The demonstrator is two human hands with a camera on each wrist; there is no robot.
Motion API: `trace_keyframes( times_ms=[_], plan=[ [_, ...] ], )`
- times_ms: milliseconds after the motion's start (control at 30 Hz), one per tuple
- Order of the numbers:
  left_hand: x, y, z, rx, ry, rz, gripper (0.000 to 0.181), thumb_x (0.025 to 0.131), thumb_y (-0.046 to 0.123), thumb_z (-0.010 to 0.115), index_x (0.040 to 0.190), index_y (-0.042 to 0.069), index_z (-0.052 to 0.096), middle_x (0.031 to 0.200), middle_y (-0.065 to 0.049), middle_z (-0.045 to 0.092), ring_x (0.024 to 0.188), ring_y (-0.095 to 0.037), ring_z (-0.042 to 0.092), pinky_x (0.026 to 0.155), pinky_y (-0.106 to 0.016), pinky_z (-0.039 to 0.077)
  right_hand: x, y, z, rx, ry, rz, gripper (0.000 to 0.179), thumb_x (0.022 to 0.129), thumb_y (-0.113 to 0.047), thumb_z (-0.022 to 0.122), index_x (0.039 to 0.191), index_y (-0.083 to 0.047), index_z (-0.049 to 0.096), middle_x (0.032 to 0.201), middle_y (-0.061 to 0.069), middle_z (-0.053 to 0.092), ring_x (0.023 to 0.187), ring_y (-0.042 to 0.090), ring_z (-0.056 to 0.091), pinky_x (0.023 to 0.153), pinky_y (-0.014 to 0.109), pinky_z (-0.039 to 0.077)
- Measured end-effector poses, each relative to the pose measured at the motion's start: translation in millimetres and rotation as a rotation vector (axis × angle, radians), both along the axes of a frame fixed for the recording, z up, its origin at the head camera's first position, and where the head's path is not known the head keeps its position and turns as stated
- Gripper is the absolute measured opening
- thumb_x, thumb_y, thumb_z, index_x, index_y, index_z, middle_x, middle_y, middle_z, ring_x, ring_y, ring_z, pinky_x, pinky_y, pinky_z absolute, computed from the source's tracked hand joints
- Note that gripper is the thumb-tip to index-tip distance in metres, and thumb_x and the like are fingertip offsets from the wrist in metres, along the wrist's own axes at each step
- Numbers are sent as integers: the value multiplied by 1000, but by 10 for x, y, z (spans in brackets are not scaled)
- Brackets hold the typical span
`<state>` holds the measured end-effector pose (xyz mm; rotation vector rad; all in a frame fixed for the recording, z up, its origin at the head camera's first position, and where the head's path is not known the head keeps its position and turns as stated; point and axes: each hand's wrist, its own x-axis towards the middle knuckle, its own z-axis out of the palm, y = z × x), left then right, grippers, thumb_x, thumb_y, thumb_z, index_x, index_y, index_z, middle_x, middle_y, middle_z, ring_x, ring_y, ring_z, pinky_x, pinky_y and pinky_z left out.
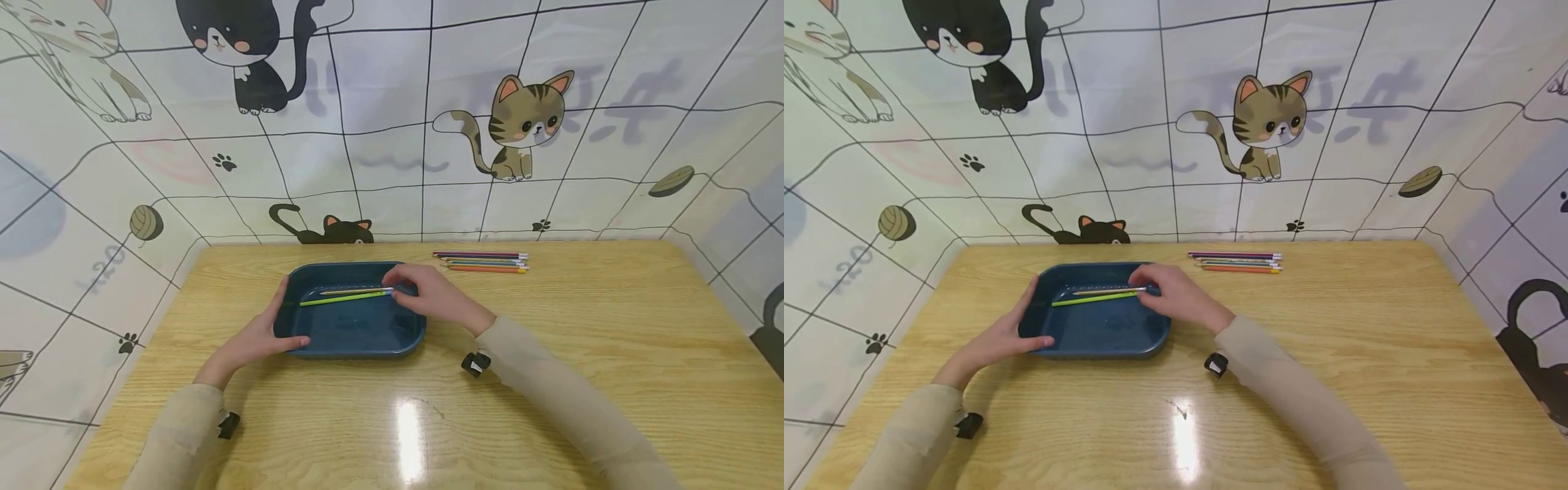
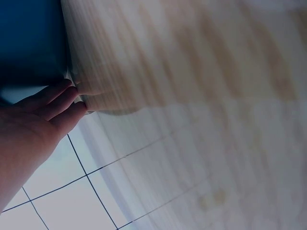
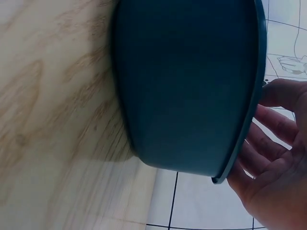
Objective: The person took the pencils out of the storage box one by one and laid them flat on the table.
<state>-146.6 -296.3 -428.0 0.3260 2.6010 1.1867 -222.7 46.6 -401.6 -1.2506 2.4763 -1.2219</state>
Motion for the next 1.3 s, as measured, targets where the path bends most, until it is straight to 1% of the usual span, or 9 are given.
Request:
trace_keyframes(
  times_ms=[200,333,400,600,900,1000,1133,1200,1300],
  plan=[
    [0,1,-8,-3,6,4,118,81,33,78,154,20,-14,158,-22,-5,141,-47,5,107,-64,15,-46,-107,-7,43,13,8,23,95,-7,59,117,-1,63,112,9,64,102,20,61,88,34,48],
    [-2,-5,-15,-7,7,4,118,81,33,78,154,19,-14,158,-23,-4,141,-47,6,107,-63,15,-84,-207,-16,101,41,27,22,94,-8,60,115,-3,63,110,8,64,100,19,61,86,31,48],
    [-2,-8,-21,-7,7,3,118,81,33,78,154,19,-14,158,-23,-4,141,-47,6,107,-63,15,-102,-265,-29,133,43,44,22,94,-9,61,115,-4,63,110,6,64,102,19,61,88,31,47],
    [3,-10,-34,-7,9,-6,118,81,33,78,154,22,-15,158,-23,-4,140,-48,8,107,-63,16,-145,-411,-85,180,-5,105,23,93,-10,63,115,-5,63,113,6,65,109,19,60,91,28,46],
    [7,-3,-29,-8,4,-4,118,82,34,78,153,28,-15,158,-23,-3,140,-48,8,107,-63,17,-251,-548,-146,211,-77,117,24,92,-9,65,115,-5,64,114,7,65,109,21,60,92,30,46],
    [4,-4,-30,-9,6,-6,117,82,34,77,153,28,-15,158,-23,-3,140,-48,8,107,-63,16,-286,-583,-174,239,-115,108,26,91,-9,66,116,-5,64,115,7,64,109,21,59,93,30,45],
    [-2,-7,-34,-10,11,-7,117,82,33,77,153,27,-15,158,-22,-4,141,-47,7,107,-63,16,-307,-607,-193,282,-159,109,32,90,-9,67,122,-5,62,118,7,64,109,21,59,92,31,46],
    [-5,-8,-32,-8,12,-5,117,82,33,77,154,26,-15,158,-22,-3,141,-47,8,107,-63,16,-309,-612,-190,301,-163,118,35,91,-9,67,125,-5,61,119,7,63,107,20,59,90,30,46],
    [-7,-7,-25,-5,11,-2,117,82,33,77,154,24,-15,158,-23,-3,140,-47,8,108,-63,16,-308,-617,-183,322,-157,141,36,90,-9,67,125,-4,61,115,7,64,103,19,59,87,29,47]
  ],
)
